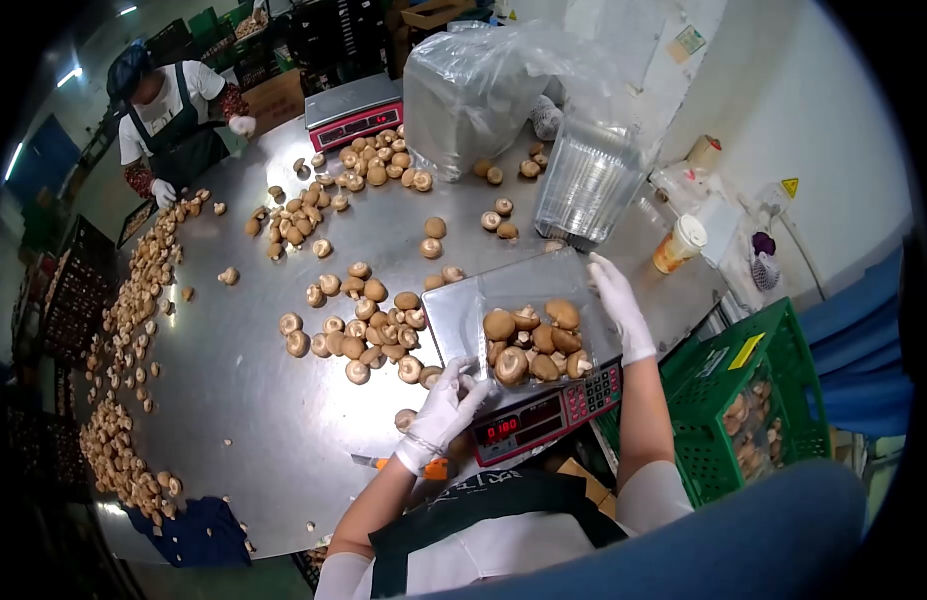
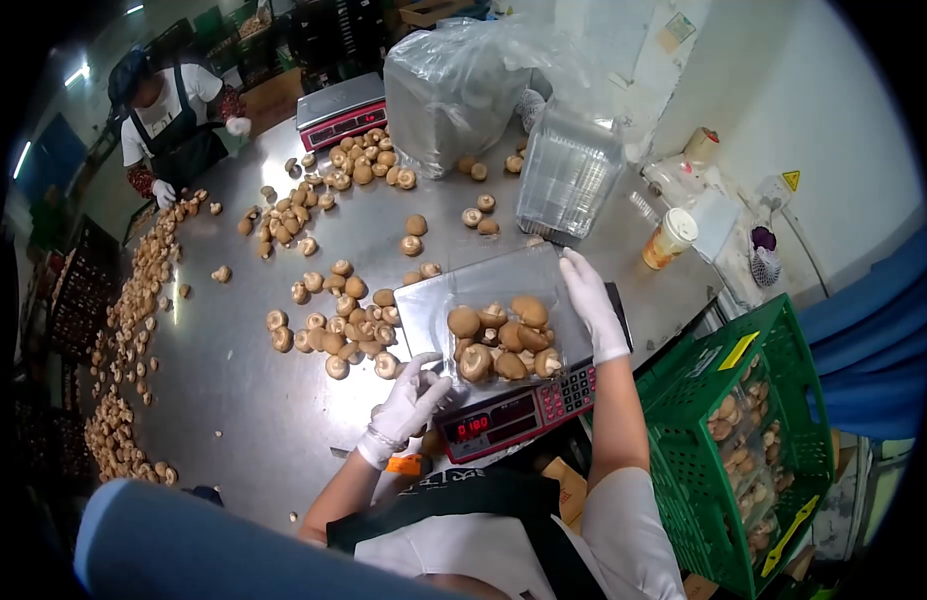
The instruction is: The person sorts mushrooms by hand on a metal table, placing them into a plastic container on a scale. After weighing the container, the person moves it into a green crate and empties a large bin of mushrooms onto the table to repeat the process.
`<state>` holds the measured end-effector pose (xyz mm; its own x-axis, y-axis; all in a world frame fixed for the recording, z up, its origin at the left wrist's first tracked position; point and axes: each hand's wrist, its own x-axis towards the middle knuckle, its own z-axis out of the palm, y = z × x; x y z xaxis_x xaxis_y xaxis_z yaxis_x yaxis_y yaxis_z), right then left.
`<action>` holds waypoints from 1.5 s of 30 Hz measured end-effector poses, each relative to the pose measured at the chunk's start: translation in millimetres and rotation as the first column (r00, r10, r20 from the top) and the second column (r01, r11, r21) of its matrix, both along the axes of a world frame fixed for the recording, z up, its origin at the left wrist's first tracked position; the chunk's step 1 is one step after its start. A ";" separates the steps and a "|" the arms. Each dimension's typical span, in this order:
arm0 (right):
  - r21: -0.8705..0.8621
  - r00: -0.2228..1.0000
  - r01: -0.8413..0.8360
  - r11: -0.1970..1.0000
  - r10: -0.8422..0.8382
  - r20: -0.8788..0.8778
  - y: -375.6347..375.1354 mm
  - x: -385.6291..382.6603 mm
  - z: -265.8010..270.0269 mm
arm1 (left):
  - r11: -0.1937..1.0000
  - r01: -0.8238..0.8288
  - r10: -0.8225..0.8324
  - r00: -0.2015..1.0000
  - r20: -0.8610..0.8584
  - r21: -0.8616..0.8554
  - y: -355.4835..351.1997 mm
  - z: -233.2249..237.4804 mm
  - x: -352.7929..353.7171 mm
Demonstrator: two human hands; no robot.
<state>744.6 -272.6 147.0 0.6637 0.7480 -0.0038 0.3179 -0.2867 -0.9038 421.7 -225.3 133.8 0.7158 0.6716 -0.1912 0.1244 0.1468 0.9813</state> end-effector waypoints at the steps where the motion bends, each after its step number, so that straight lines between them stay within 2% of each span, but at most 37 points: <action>1: 0.004 1.000 -0.002 1.000 0.002 -0.002 4.5 -1.8 1.1 | 1.000 -0.001 0.001 1.000 0.005 0.016 -2.0 0.0 3.1; 2: 0.072 0.980 -0.029 0.997 0.042 -0.194 9.7 -5.1 1.5 | 1.000 -0.002 0.002 1.000 0.005 0.020 -2.6 0.6 3.7; 3: 0.143 0.922 -0.043 0.989 0.094 -0.375 13.3 -7.3 2.8 | 0.996 -0.007 0.008 1.000 0.017 -0.088 -2.8 1.7 4.1; 4: 0.345 0.850 -0.028 0.938 0.204 -0.485 9.6 -6.5 -0.5 | 0.980 -0.012 0.018 0.999 0.028 -0.197 -2.2 2.6 4.0; 5: 0.345 0.849 -0.035 0.938 0.211 -0.485 3.7 -10.8 5.4 | 0.980 -0.019 0.025 0.999 0.028 -0.196 -1.5 2.2 1.8; 7: 0.500 0.835 -0.066 0.864 0.322 -0.446 -16.3 -19.7 21.7 | 0.965 -0.023 0.025 1.000 0.004 -0.260 1.1 -1.8 -7.1; 8: 0.454 0.818 -0.161 0.876 0.376 -0.436 -31.5 -20.6 26.4 | 0.968 -0.020 0.034 0.998 0.051 -0.249 1.6 -4.7 -10.9; 9: 0.330 0.857 -0.296 0.897 0.402 -0.323 -44.1 -24.7 29.3 | 0.969 -0.019 0.033 0.998 0.053 -0.247 1.8 -6.1 -14.1; 10: 0.182 0.875 -0.405 0.896 0.438 -0.206 -56.6 -30.4 32.4 | 0.930 -0.074 0.109 0.991 0.080 -0.360 1.9 -0.8 -15.6; 11: 0.140 0.873 -0.388 0.911 0.412 -0.261 -66.4 -45.7 37.2 | 0.874 -0.120 0.187 0.978 0.098 -0.471 2.3 2.8 -16.7; 12: 0.095 0.900 -0.387 0.917 0.398 -0.179 -74.7 -54.7 32.9 | 0.873 -0.090 0.168 0.978 0.123 -0.479 3.9 3.4 -19.2; 13: 0.144 0.879 -0.335 0.931 0.364 -0.308 -82.6 -63.7 28.6 | 0.874 -0.083 0.163 0.978 0.128 -0.479 3.8 3.4 -18.0; 15: 0.130 0.881 -0.260 0.957 0.290 -0.374 -93.0 -77.2 13.0 | 0.885 -0.082 0.146 0.984 0.105 -0.458 2.1 3.0 -16.4; 17: 0.010 0.748 -0.282 0.959 0.227 -0.624 -99.1 -78.0 9.9 | 0.913 -0.060 0.104 0.991 0.088 -0.404 2.1 -3.8 -12.1; 19: 0.053 0.720 -0.236 0.970 0.211 -0.661 -99.2 -84.7 -0.7 | 0.888 -0.071 0.146 0.980 0.132 -0.455 2.8 -7.8 -11.3; 21: 0.214 0.660 -0.147 0.966 0.257 -0.706 -99.9 -90.9 -6.2 | 0.872 -0.093 0.183 0.973 0.142 -0.481 2.3 -0.2 -10.1; 23: 0.234 0.716 -0.193 0.953 0.300 -0.631 -102.3 -91.5 -8.6 | 0.947 -0.033 0.088 0.983 0.160 -0.320 5.4 -6.9 -14.4; 25: 0.289 0.782 -0.224 0.931 0.349 -0.517 -103.7 -98.8 -8.6 | 0.962 -0.015 0.068 0.981 0.184 -0.273 4.1 -9.4 -23.2; 27: 0.284 0.794 -0.219 0.934 0.339 -0.504 -104.1 -104.9 -2.3 | 0.993 0.061 -0.043 0.983 0.179 -0.096 3.8 -8.2 -32.6; 29: 0.244 0.919 -0.239 0.940 0.300 -0.254 -101.0 -112.7 4.9 | 0.994 0.094 -0.083 0.979 0.188 -0.053 4.4 -0.7 -40.1; 30: 0.084 0.965 -0.260 0.962 0.259 0.027 -102.8 -112.7 14.5 | 0.959 0.104 -0.140 0.982 0.123 0.262 6.9 2.0 -40.5; 31: 0.080 0.964 -0.266 0.961 0.265 0.024 -99.9 -112.0 17.6 | 0.826 0.122 -0.173 0.984 0.042 0.551 9.0 6.0 -40.4; 32: 0.128 0.931 -0.334 0.934 0.305 0.201 -97.4 -111.9 19.6 | 0.906 0.237 -0.130 0.945 -0.301 0.352 3.6 27.1 -41.8; 33: 0.164 0.869 -0.408 0.898 0.326 0.373 -94.7 -111.6 20.9 | 0.877 0.200 -0.097 0.964 -0.246 0.438 -1.7 37.0 -41.4; 35: 0.175 0.837 -0.443 0.879 0.336 0.432 -91.4 -108.5 22.0 | 0.686 -0.003 0.001 1.000 0.003 0.727 0.6 12.1 -36.9; 36: 0.220 0.826 -0.448 0.867 0.307 0.474 -90.5 -108.9 23.5 | 0.620 -0.075 0.004 0.996 0.093 0.781 0.7 -0.6 -35.2; 37: 0.261 0.814 -0.452 0.853 0.274 0.512 -90.8 -109.1 24.5 | 0.619 -0.076 0.004 0.996 0.093 0.782 0.6 0.9 -35.2; 39: 0.288 0.837 -0.439 0.851 0.270 0.477 -93.9 -110.5 21.8 | 0.552 -0.105 -0.031 0.989 0.146 0.827 0.7 4.5 -33.1; 40: 0.397 0.917 -0.373 0.839 0.269 0.293 -95.6 -112.1 17.3 | 0.678 -0.070 -0.044 0.990 0.135 0.732 -1.8 11.7 -33.6; 41: 0.491 0.959 -0.279 0.825 0.265 0.100 -98.0 -113.9 12.6 | 0.904 -0.104 -0.009 0.965 0.263 0.415 -9.1 2.4 -30.8; 42: 0.597 0.948 -0.190 0.780 0.304 -0.096 -98.2 -119.7 9.0 | 0.946 -0.120 0.027 0.955 0.294 0.301 -15.3 -4.3 -32.1; 43: 0.547 0.893 -0.080 0.833 0.304 -0.332 -102.2 -121.7 12.0 | 0.978 -0.105 0.040 0.943 0.330 0.180 -20.2 5.6 -26.4; 44: 0.567 0.777 -0.050 0.822 0.389 -0.495 -99.8 -131.0 36.7 | 0.983 0.001 -0.044 0.970 0.237 0.181 -22.5 3.1 -21.7; 45: 0.644 0.829 -0.113 0.757 0.429 -0.358 -100.3 -137.2 14.7 | 0.977 0.118 -0.144 0.980 0.140 0.178 -24.8 -4.2 -21.1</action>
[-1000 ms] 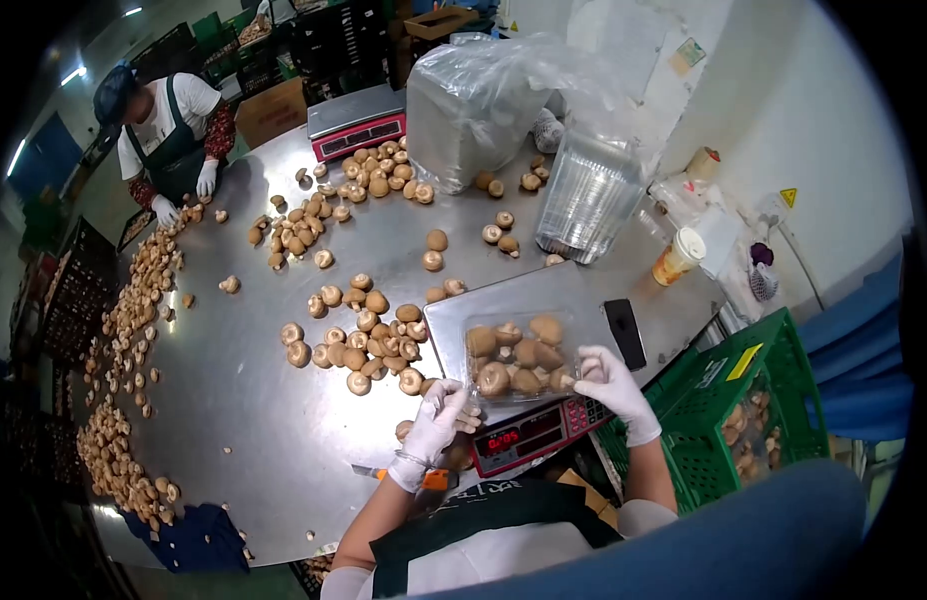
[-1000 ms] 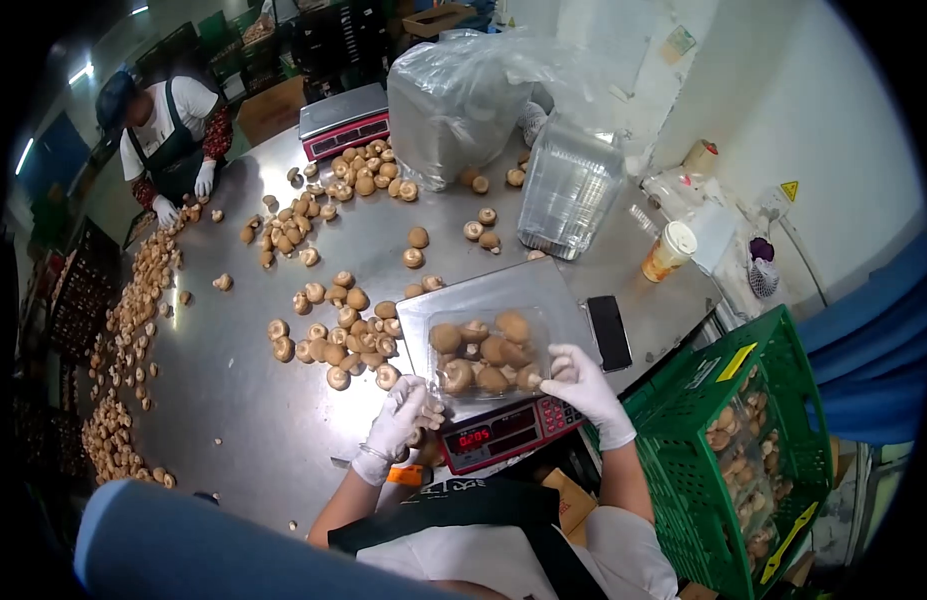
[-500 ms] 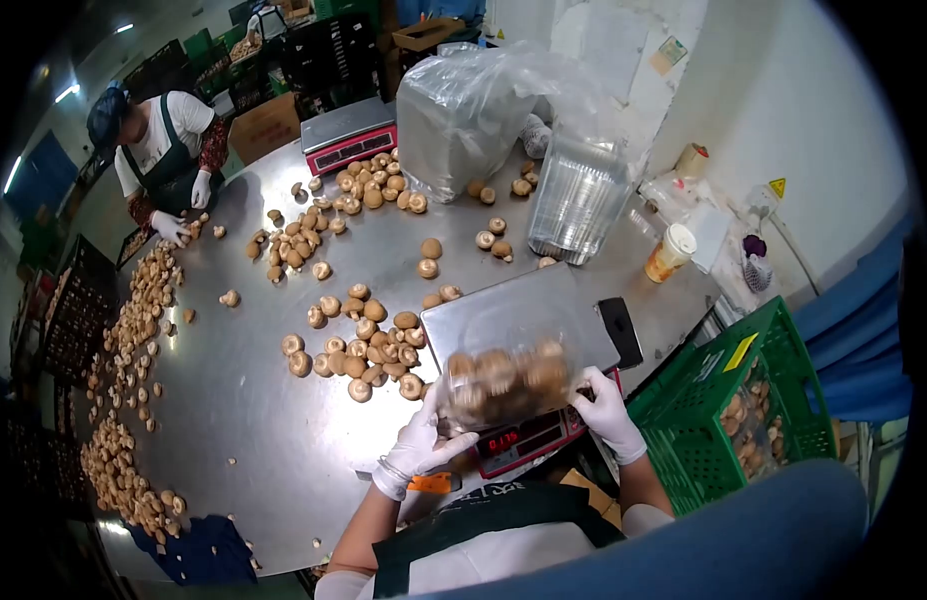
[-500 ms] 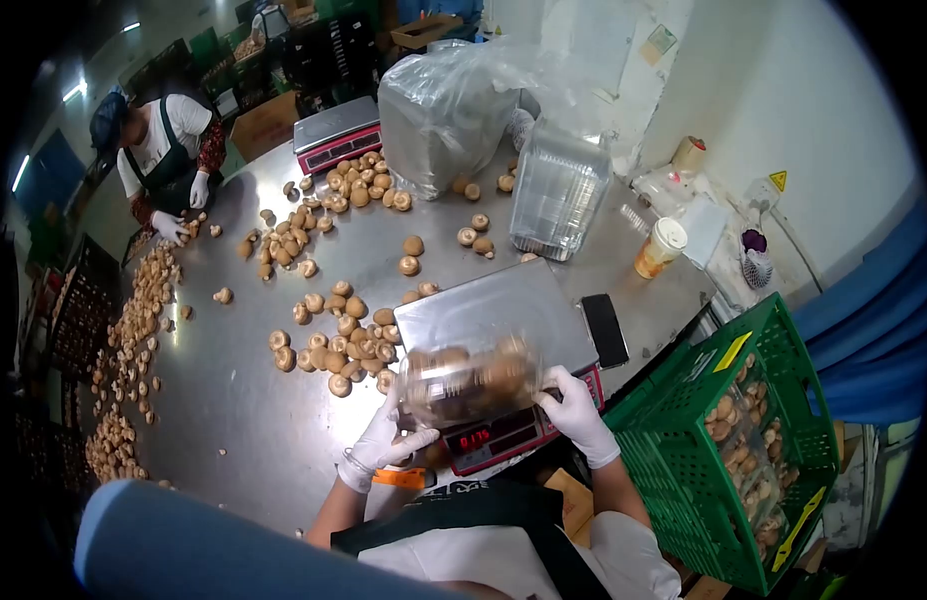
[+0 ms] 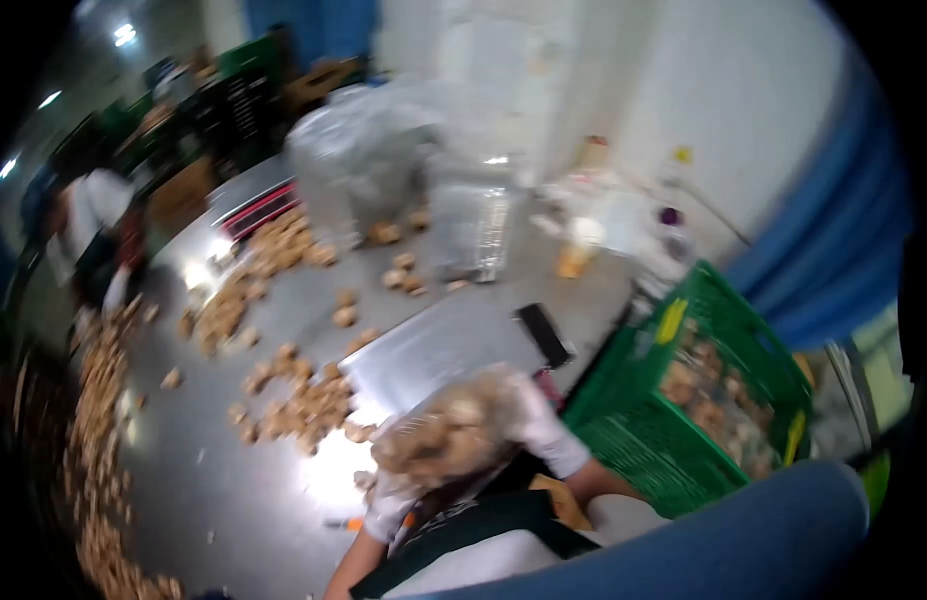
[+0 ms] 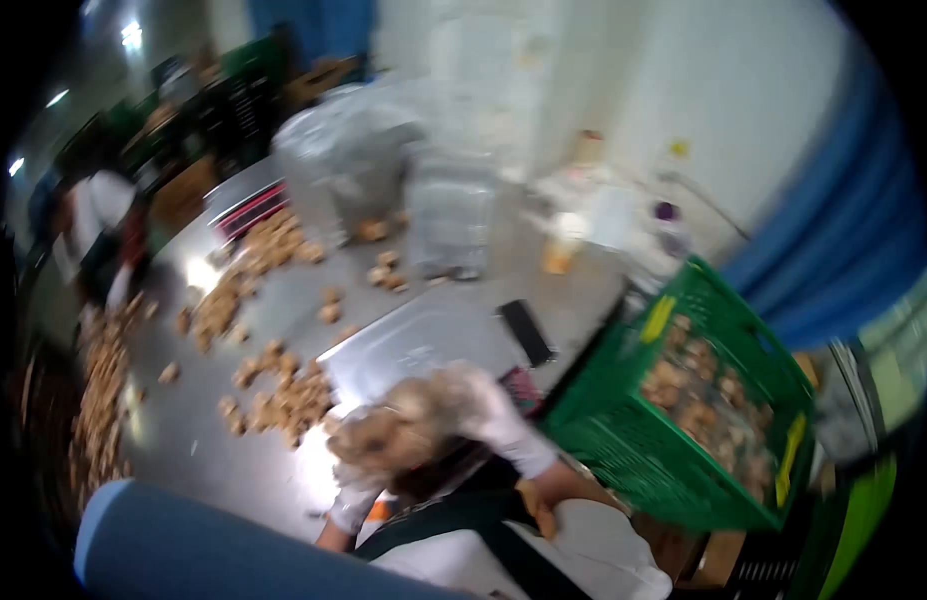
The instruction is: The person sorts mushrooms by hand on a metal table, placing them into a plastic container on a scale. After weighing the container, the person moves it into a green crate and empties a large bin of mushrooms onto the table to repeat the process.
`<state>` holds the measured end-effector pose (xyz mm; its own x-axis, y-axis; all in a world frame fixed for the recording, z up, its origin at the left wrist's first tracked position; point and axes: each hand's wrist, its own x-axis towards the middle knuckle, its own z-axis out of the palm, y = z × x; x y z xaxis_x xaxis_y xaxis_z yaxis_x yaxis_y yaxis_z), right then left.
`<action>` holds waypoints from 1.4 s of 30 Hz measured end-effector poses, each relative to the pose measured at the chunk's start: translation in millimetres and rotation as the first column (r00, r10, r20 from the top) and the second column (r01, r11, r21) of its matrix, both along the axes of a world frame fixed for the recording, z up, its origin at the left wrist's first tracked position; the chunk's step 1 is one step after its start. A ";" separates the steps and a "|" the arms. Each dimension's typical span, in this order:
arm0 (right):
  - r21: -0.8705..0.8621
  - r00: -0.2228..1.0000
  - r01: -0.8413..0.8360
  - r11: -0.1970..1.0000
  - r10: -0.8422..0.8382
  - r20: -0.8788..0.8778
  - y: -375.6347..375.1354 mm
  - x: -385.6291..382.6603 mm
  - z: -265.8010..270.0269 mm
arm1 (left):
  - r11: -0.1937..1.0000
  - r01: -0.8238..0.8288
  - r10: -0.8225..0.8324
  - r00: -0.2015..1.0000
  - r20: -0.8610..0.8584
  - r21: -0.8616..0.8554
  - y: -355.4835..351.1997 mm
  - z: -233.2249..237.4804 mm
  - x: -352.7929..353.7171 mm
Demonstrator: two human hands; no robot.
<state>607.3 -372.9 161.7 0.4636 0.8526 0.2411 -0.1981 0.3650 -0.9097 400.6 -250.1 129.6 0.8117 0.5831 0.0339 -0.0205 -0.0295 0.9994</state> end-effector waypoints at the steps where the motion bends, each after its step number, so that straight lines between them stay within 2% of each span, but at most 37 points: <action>1: -0.050 0.992 -0.125 0.991 0.124 -0.022 -6.3 -7.8 -14.3 | 0.981 0.194 -0.195 0.979 -0.061 -0.020 -2.0 -13.0 -5.8; 2: -0.140 0.930 -0.348 0.927 0.323 -0.177 -11.6 -9.1 -28.1 | 0.929 0.369 -0.371 0.920 -0.123 -0.039 -4.6 -5.8 2.8; 3: -0.226 0.973 -0.192 0.955 0.155 -0.170 -22.3 -19.4 -41.6 | 0.896 0.443 -0.443 0.891 -0.099 -0.030 -14.1 -0.4 16.2; 4: 0.019 0.911 -0.184 0.983 0.178 -0.372 -19.7 -26.3 -17.9 | 0.910 0.410 -0.410 0.912 -0.014 0.063 -27.4 29.5 24.4; 5: 0.074 0.868 -0.187 0.980 0.200 -0.454 -33.0 -14.3 -19.4 | 0.923 0.354 -0.368 0.927 0.078 0.149 -33.8 46.8 32.1; 6: 0.137 0.813 -0.198 0.971 0.241 -0.531 -46.5 -1.2 -23.5 | 0.907 0.391 -0.407 0.909 0.088 0.160 -34.2 45.6 37.7; 8: 0.057 0.791 0.030 0.998 0.011 -0.611 -63.9 30.8 2.3 | 0.916 0.384 -0.393 0.917 0.069 0.119 -35.0 36.1 35.9; 9: 0.057 0.842 0.182 0.982 -0.125 -0.525 -81.1 43.8 27.3 | 0.928 0.369 -0.363 0.926 0.102 -0.042 -34.8 31.7 38.5; 10: 0.069 0.860 0.327 0.943 -0.266 -0.436 -101.4 53.7 60.5 | 0.951 0.310 -0.309 0.947 0.091 0.007 -32.5 31.0 41.5; 11: 0.001 0.837 0.460 0.888 -0.434 -0.334 -129.6 84.0 45.7 | 0.963 0.267 -0.263 0.962 0.072 -0.046 -28.3 27.6 41.0; 12: -0.046 0.661 0.708 0.705 -0.684 -0.308 -139.1 90.5 68.0 | 0.972 0.215 -0.211 0.976 0.049 -0.099 -25.4 26.3 41.3; 13: 0.014 0.633 0.766 0.642 -0.750 -0.193 -162.5 120.5 65.6 | 0.976 0.078 -0.061 0.994 0.086 -0.205 -31.8 29.6 44.3; 14: 0.030 0.485 0.873 0.486 -0.862 -0.147 -178.3 137.9 70.9 | 0.977 0.047 -0.030 0.996 0.086 -0.207 -27.3 22.8 44.1; 15: 0.036 0.368 0.930 0.366 -0.924 -0.107 -195.0 158.9 73.8 | 0.996 0.003 0.005 0.996 0.094 -0.085 -26.7 16.6 45.6; 16: 0.045 0.237 0.971 0.233 -0.961 -0.141 -203.1 177.1 77.3 | 0.998 -0.047 0.042 0.994 0.104 0.037 -26.1 8.6 46.9; 17: 0.021 0.184 0.983 0.183 -0.979 -0.083 -224.7 200.9 65.6 | 0.998 -0.056 0.051 0.993 0.111 0.039 -15.8 -11.2 46.6; 18: -0.030 0.113 0.993 0.112 -0.994 0.002 -241.5 222.6 57.2 | 0.999 0.007 -0.003 0.996 0.084 -0.040 2.8 -37.0 45.6; 19: -0.056 0.110 0.993 0.108 -0.993 0.035 -262.2 250.1 38.1 | 0.991 0.065 -0.058 0.996 0.061 -0.121 15.4 -51.5 44.1; 20: -0.122 0.047 0.992 0.037 -0.996 0.080 -281.3 283.1 11.1 | 0.992 0.051 -0.043 0.997 0.069 -0.119 19.0 -52.6 43.8; 22: -0.479 0.112 0.874 0.082 -0.993 0.034 -262.5 260.0 46.2 | 0.998 0.020 -0.019 1.000 0.019 -0.055 25.6 -53.1 40.3; 23: -0.576 0.163 0.813 0.084 -0.983 0.087 -266.8 275.0 33.6 | 0.999 0.028 -0.026 0.998 0.059 -0.041 32.5 -63.1 38.2; 24: -0.602 0.292 0.774 0.198 -0.954 0.062 -273.6 285.6 21.2 | 0.999 0.013 -0.011 0.998 0.058 -0.038 38.3 -73.1 35.3; 26: -0.702 0.266 0.709 0.061 -0.946 0.187 -268.7 295.2 10.5 | 0.988 -0.142 0.144 0.989 0.033 -0.056 44.5 -80.6 29.0; 27: -0.590 0.295 0.802 -0.092 -0.797 0.526 -283.8 308.6 -1.9 | 0.984 -0.159 0.159 0.987 0.000 -0.080 48.2 -78.9 23.2; 28: -0.418 0.261 0.889 -0.185 -0.546 0.796 -299.0 323.9 -17.0 | 0.980 -0.178 0.176 0.984 -0.026 -0.093 50.7 -74.8 18.1; 30: -0.254 0.085 0.921 -0.297 -0.482 0.872 -288.0 322.5 -12.2 | 0.969 -0.218 0.211 0.975 -0.066 -0.117 55.5 -68.6 5.7; 31: -0.261 0.112 0.911 -0.320 -0.417 0.902 -286.0 338.1 -14.6 | 0.963 -0.240 0.231 0.970 -0.080 -0.125 56.8 -68.0 -0.7; 32: -0.274 0.135 0.893 -0.359 -0.366 0.921 -253.1 312.2 27.1 | 0.955 -0.262 0.252 0.964 -0.091 -0.136 58.0 -67.7 -7.0; 34: 0.115 -0.204 0.942 -0.314 -0.267 0.942 -210.9 314.6 41.5 | 0.941 -0.305 0.291 0.950 -0.110 -0.146 60.5 -66.5 -17.5; 36: 0.307 -0.278 0.952 0.006 -0.408 0.869 -156.0 319.6 64.3 | 0.926 -0.345 0.329 0.937 -0.122 -0.155 61.0 -65.1 -26.5; 38: 0.320 -0.149 0.902 0.290 -0.487 0.861 -88.0 317.3 79.8 | 0.913 -0.375 0.356 0.925 -0.135 -0.162 59.3 -64.5 -33.9; 40: 0.281 -0.015 0.830 0.483 -0.483 0.876 -15.4 286.0 98.4 | 0.900 -0.400 0.379 0.914 -0.143 -0.171 57.2 -63.6 -41.1; 42: 0.212 0.100 0.719 0.661 -0.401 0.910 49.2 261.1 111.5 | 0.887 -0.426 0.403 0.902 -0.153 -0.178 53.7 -62.3 -47.1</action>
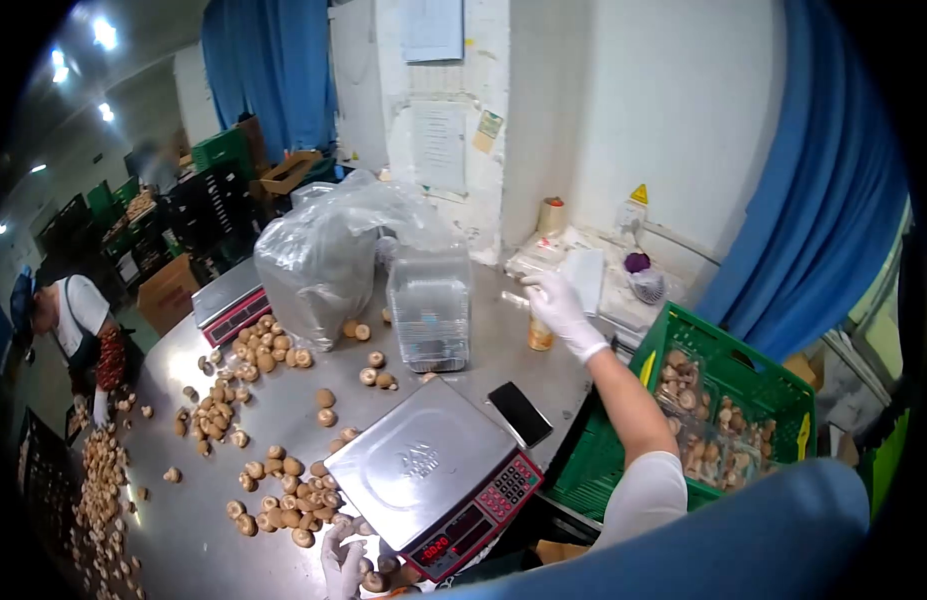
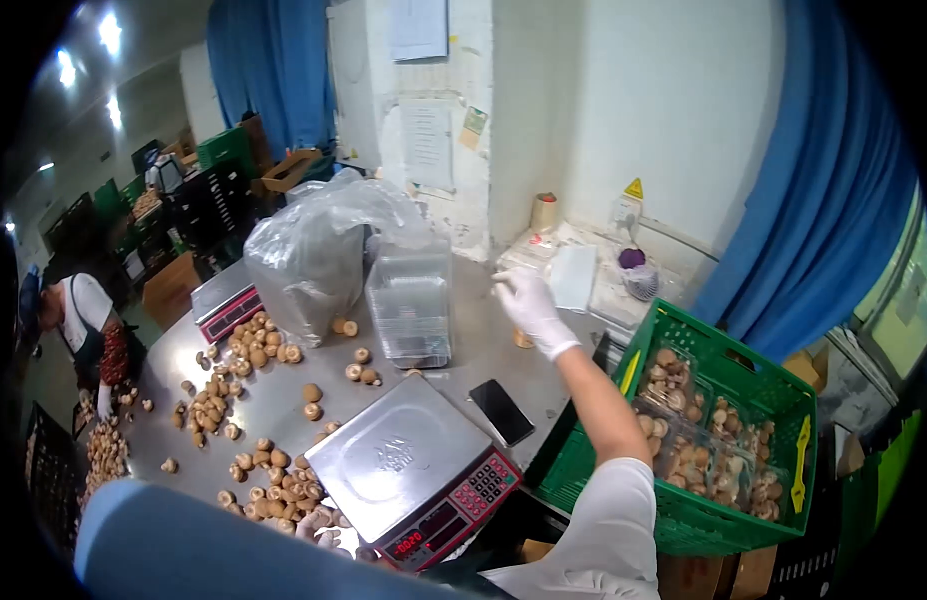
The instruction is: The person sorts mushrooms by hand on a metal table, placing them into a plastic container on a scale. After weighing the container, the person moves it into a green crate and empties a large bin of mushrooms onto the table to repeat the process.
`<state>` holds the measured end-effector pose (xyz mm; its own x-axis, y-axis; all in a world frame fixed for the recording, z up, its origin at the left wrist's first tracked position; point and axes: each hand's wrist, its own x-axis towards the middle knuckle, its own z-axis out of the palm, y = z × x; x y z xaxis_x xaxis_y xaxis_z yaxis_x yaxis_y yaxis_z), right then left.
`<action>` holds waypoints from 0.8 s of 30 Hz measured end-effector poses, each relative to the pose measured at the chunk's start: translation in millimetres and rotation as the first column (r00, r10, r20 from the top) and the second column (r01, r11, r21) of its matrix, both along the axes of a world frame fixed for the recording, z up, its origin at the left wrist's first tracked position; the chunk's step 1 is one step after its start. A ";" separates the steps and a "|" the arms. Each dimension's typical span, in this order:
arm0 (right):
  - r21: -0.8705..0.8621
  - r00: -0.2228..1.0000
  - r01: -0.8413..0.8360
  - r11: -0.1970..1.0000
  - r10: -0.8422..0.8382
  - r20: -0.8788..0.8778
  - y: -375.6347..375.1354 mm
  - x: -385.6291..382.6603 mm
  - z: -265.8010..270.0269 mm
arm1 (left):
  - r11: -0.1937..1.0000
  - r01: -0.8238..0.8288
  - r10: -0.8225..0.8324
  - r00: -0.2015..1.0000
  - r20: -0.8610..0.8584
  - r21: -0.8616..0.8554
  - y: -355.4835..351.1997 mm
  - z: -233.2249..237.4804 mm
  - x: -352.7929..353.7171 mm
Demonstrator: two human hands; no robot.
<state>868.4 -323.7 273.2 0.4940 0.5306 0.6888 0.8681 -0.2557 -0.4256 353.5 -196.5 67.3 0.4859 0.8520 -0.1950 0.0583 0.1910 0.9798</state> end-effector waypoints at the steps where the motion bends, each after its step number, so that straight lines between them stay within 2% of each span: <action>1: -0.030 0.997 -0.061 0.998 0.062 0.050 28.1 -4.3 -2.4 | 1.000 -0.013 0.013 1.000 -0.002 -0.006 -2.9 -0.1 -4.2; 2: -0.060 0.987 -0.119 0.991 0.125 0.099 54.9 -5.5 -8.2 | 0.999 -0.031 0.031 0.999 -0.008 -0.012 -4.7 0.7 -8.6; 4: -0.122 0.984 -0.155 0.980 0.165 0.071 100.5 -11.0 -16.5 | 0.997 -0.072 0.071 0.997 -0.018 -0.024 -8.4 2.0 -18.3; 5: -0.199 0.993 -0.111 0.974 0.119 0.028 116.2 -17.3 -17.2 | 0.995 -0.094 0.093 0.995 -0.023 -0.031 -9.9 2.5 -23.5; 6: -0.192 0.990 -0.133 0.972 0.141 0.028 128.2 -19.9 -19.1 | 0.992 -0.117 0.116 0.993 -0.029 -0.036 -12.2 2.3 -29.5; 8: -0.337 0.997 -0.067 0.939 0.052 -0.053 154.2 -20.1 -28.7 | 0.985 -0.166 0.164 0.986 -0.042 -0.048 -17.0 2.6 -42.9; 9: -0.393 0.997 -0.048 0.918 0.021 -0.072 162.5 -17.8 -32.8 | 0.980 -0.191 0.189 0.981 -0.045 -0.052 -18.4 2.7 -47.9; 10: -0.390 0.996 -0.070 0.918 0.045 -0.073 168.5 -14.2 -35.3 | 0.975 -0.213 0.211 0.976 -0.049 -0.054 -20.2 3.2 -53.0; 16: -0.489 0.967 -0.079 0.868 -0.053 -0.251 176.6 9.8 -33.2 | 0.949 -0.305 0.301 0.952 -0.059 -0.077 -31.2 -1.1 -71.0; 18: -0.399 0.953 -0.034 0.917 -0.091 -0.290 178.0 17.8 -39.6 | 0.945 -0.317 0.313 0.948 -0.054 -0.087 -35.2 -2.3 -73.4; 19: -0.272 0.967 0.033 0.962 -0.099 -0.233 181.5 18.6 -44.3 | 0.942 -0.321 0.317 0.947 -0.052 -0.094 -38.5 -3.1 -75.2; 20: -0.077 0.966 0.034 0.996 -0.052 -0.252 180.2 20.0 -49.3 | 0.940 -0.326 0.323 0.945 -0.050 -0.096 -40.5 -3.2 -76.2; 21: 0.121 0.964 0.033 0.992 0.000 -0.264 182.2 20.1 -54.0 | 0.937 -0.334 0.331 0.943 -0.047 -0.101 -43.7 -3.6 -78.7; 22: 0.281 0.972 0.097 0.955 -0.031 -0.231 174.7 0.0 -35.5 | 0.935 -0.339 0.337 0.941 -0.042 -0.105 -46.9 -3.8 -80.9; 24: 0.418 0.982 0.102 0.903 -0.025 -0.187 165.1 -15.2 -22.9 | 0.932 -0.347 0.346 0.938 -0.029 -0.107 -51.5 -3.2 -84.6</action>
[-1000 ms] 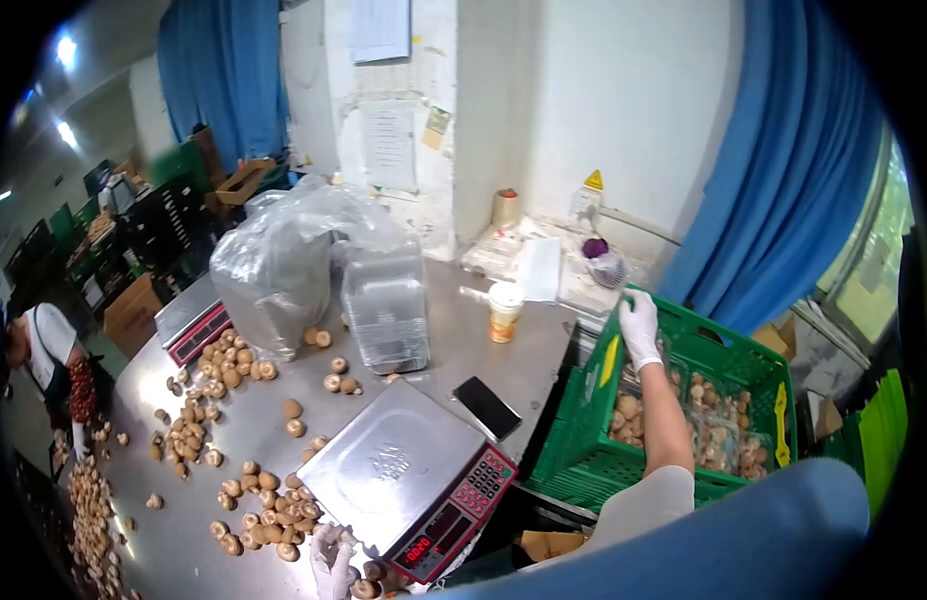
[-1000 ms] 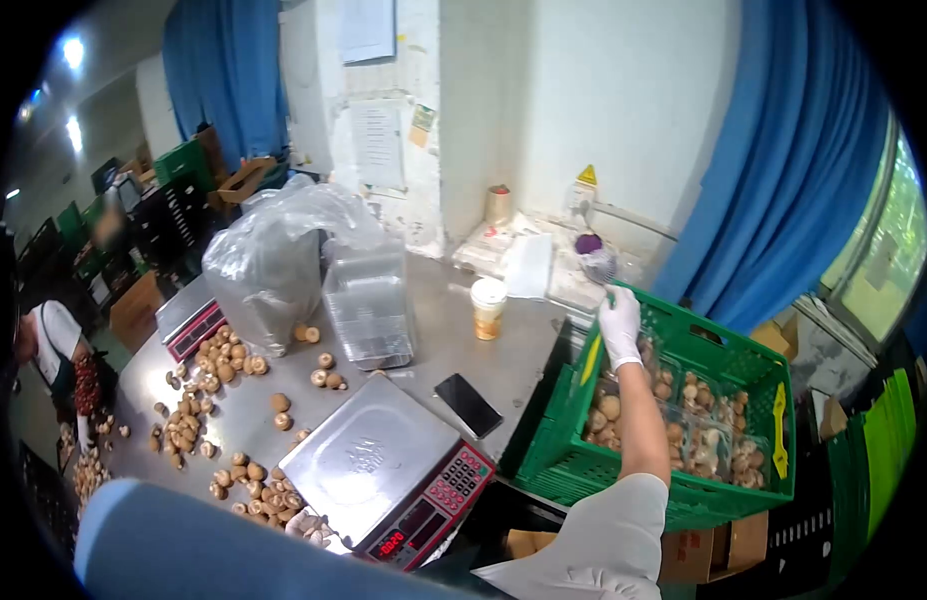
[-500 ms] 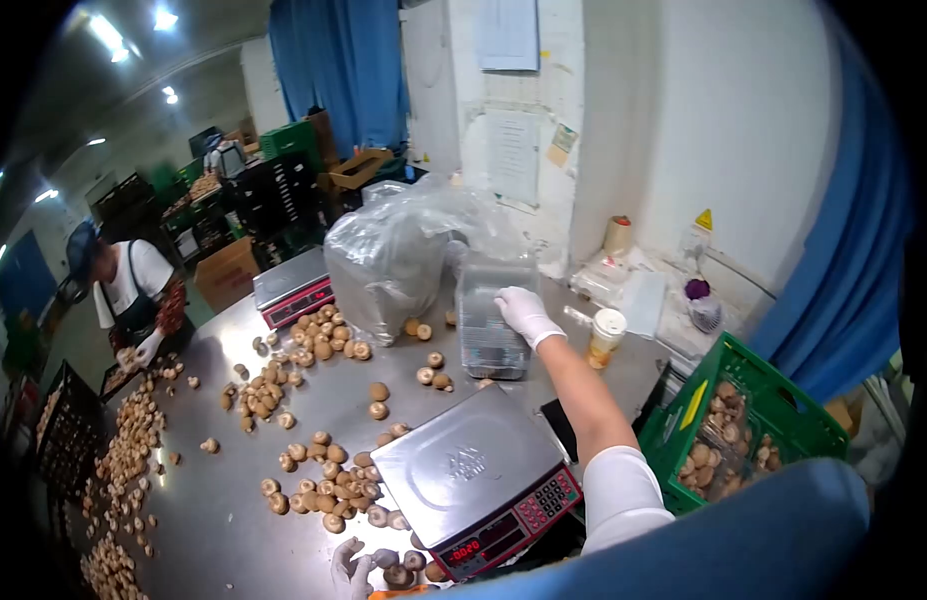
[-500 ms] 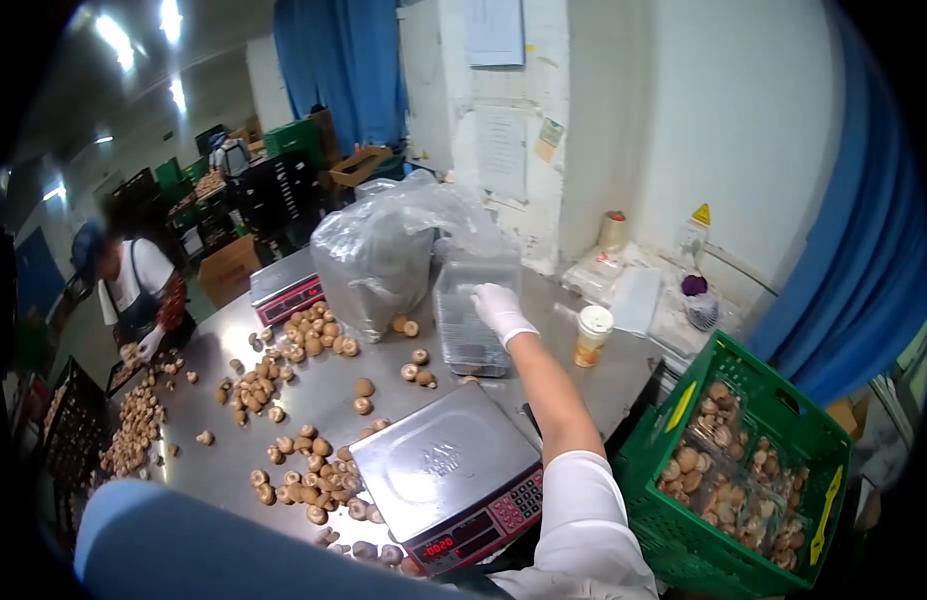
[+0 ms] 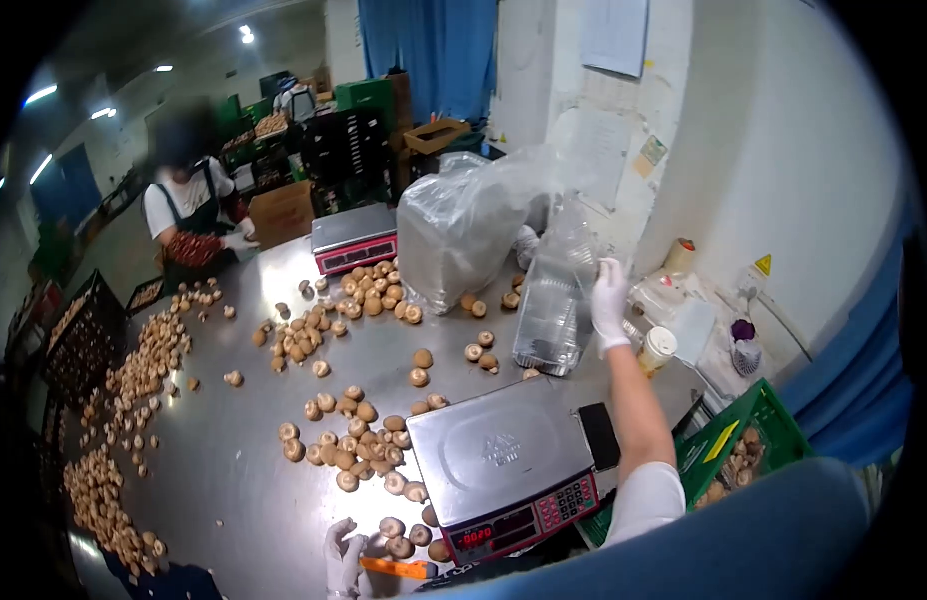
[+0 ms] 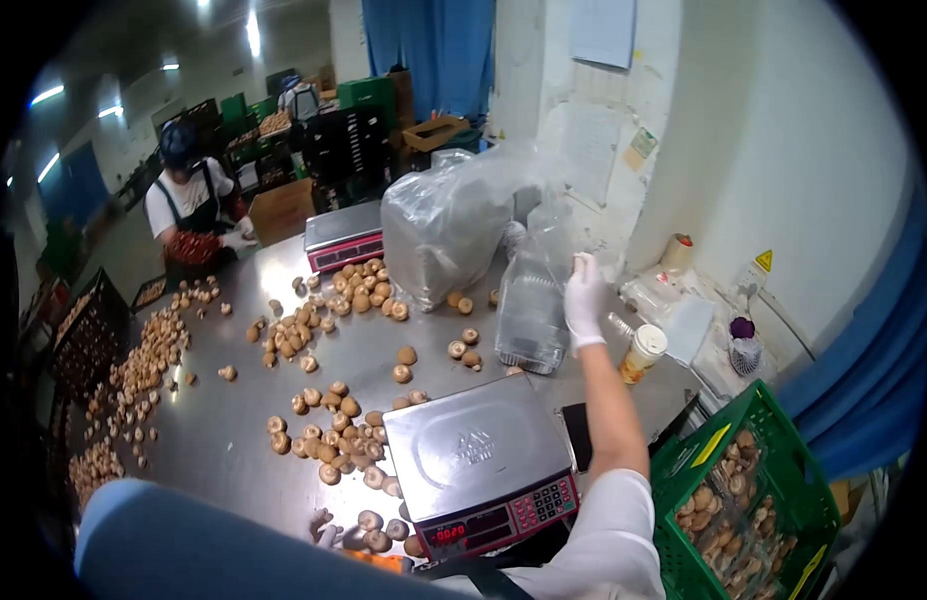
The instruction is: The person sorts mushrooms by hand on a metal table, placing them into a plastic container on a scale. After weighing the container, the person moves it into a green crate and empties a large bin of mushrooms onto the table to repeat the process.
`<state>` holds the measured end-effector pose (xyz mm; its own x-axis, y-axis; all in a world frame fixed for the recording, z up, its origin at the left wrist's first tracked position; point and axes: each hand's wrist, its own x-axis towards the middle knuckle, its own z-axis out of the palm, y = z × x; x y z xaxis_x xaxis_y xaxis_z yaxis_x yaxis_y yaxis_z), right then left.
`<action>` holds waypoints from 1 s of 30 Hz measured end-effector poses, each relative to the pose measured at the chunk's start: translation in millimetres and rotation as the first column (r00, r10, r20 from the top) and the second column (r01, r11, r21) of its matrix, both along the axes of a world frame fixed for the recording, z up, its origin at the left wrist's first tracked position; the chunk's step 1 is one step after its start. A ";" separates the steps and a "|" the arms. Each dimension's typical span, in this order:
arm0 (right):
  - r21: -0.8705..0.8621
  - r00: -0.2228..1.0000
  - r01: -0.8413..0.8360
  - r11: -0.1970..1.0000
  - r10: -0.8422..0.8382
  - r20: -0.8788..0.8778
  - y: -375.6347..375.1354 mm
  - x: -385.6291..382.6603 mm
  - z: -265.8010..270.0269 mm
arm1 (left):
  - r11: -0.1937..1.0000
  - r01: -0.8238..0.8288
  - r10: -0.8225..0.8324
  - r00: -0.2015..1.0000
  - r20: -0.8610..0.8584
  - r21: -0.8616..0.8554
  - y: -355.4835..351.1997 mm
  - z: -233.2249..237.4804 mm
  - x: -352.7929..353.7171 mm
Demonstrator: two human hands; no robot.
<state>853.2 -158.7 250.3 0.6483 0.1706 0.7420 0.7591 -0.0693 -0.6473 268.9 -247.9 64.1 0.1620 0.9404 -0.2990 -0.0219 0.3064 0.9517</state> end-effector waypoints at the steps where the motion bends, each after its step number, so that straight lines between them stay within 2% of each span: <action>1: -0.004 0.989 -0.116 0.993 0.116 0.089 -19.0 -24.3 17.8 | 1.000 -0.001 0.001 1.000 0.007 0.005 -1.0 1.7 -1.0; 2: -0.024 0.967 -0.152 0.988 0.153 0.205 -34.6 -43.1 24.1 | 1.000 0.006 -0.006 1.000 0.013 0.011 -2.0 4.0 -1.6; 3: -0.072 0.949 -0.218 0.973 0.228 0.218 -53.0 -65.5 30.2 | 0.997 0.026 -0.023 0.999 -0.048 0.067 -0.1 9.6 -1.2; 4: -0.129 0.909 -0.256 0.958 0.284 0.305 -68.2 -78.8 25.3 | 0.997 0.002 -0.001 1.000 0.006 -0.072 -2.3 49.4 12.8; 6: -0.321 0.808 -0.297 0.899 0.416 0.418 -103.1 -106.6 11.0 | 0.999 -0.026 0.024 0.999 -0.044 -0.045 0.8 50.1 16.1; 7: -0.408 0.757 -0.309 0.859 0.482 0.442 -119.8 -117.7 -2.7 | 0.997 -0.061 0.062 0.998 0.026 -0.048 2.5 41.2 15.1; 8: -0.472 0.726 -0.308 0.826 0.525 0.444 -134.9 -133.6 -11.8 | 0.997 -0.063 0.065 0.997 0.033 -0.042 4.7 35.6 13.1; 9: -0.546 0.698 -0.343 0.764 0.596 0.396 -148.3 -146.7 -19.6 | 0.998 -0.053 0.053 0.999 -0.012 -0.022 9.3 29.1 10.8; 10: -0.600 0.660 -0.404 0.691 0.674 0.332 -159.4 -155.6 -30.8 | 0.997 -0.078 0.078 0.997 0.011 0.004 13.2 20.6 9.9; 12: -0.730 0.598 -0.394 0.559 0.759 0.258 -178.0 -170.9 -47.4 | 0.998 -0.068 0.066 0.991 -0.112 -0.008 19.9 32.7 12.8; 14: -0.783 0.580 -0.392 0.483 0.790 0.197 -192.3 -180.0 -64.1 | 0.988 0.011 0.028 0.969 -0.244 0.154 25.3 16.7 10.8; 16: -0.789 0.560 -0.411 0.457 0.809 0.178 -197.5 -190.7 -57.7 | 0.944 0.116 -0.061 0.981 -0.183 0.308 22.8 14.2 15.9; 17: -0.788 0.547 -0.418 0.452 0.818 0.179 -199.0 -196.8 -52.0 | 0.900 0.238 -0.145 0.953 -0.265 0.364 26.0 17.3 18.2; 18: -0.792 0.541 -0.424 0.438 0.824 0.166 -200.8 -203.2 -48.6 | 0.800 0.463 -0.177 0.789 -0.588 0.381 27.2 22.0 19.3; 20: -0.757 0.643 -0.396 0.520 0.746 0.176 -203.9 -217.3 -41.8 | 0.639 0.657 -0.200 0.645 -0.737 0.401 20.8 24.4 31.8; 22: -0.728 0.643 -0.455 0.513 0.755 0.131 -199.7 -239.3 -33.9 | 0.536 0.778 -0.255 0.520 -0.815 0.328 14.7 13.3 43.7; 23: -0.718 0.604 -0.514 0.470 0.792 0.087 -195.9 -252.0 -33.3 | 0.484 0.819 -0.260 0.470 -0.844 0.307 11.4 13.9 50.6; 24: -0.704 0.561 -0.569 0.425 0.826 0.045 -192.3 -265.2 -33.6 | 0.484 0.819 -0.264 0.474 -0.840 0.309 7.3 12.6 57.4; 26: -0.694 0.450 -0.630 0.347 0.892 0.038 -184.5 -290.6 -40.6 | 0.438 0.862 -0.148 0.349 -0.925 0.256 0.4 9.9 68.5; 28: -0.712 0.350 -0.676 0.191 0.933 -0.081 -175.5 -309.2 -47.2 | 0.457 0.845 -0.120 0.367 -0.922 0.277 0.7 -0.9 69.1; 30: -0.790 0.303 -0.606 0.097 0.946 -0.116 -166.2 -324.3 -60.4 | 0.490 0.811 -0.139 0.434 -0.890 0.319 3.7 -8.1 63.2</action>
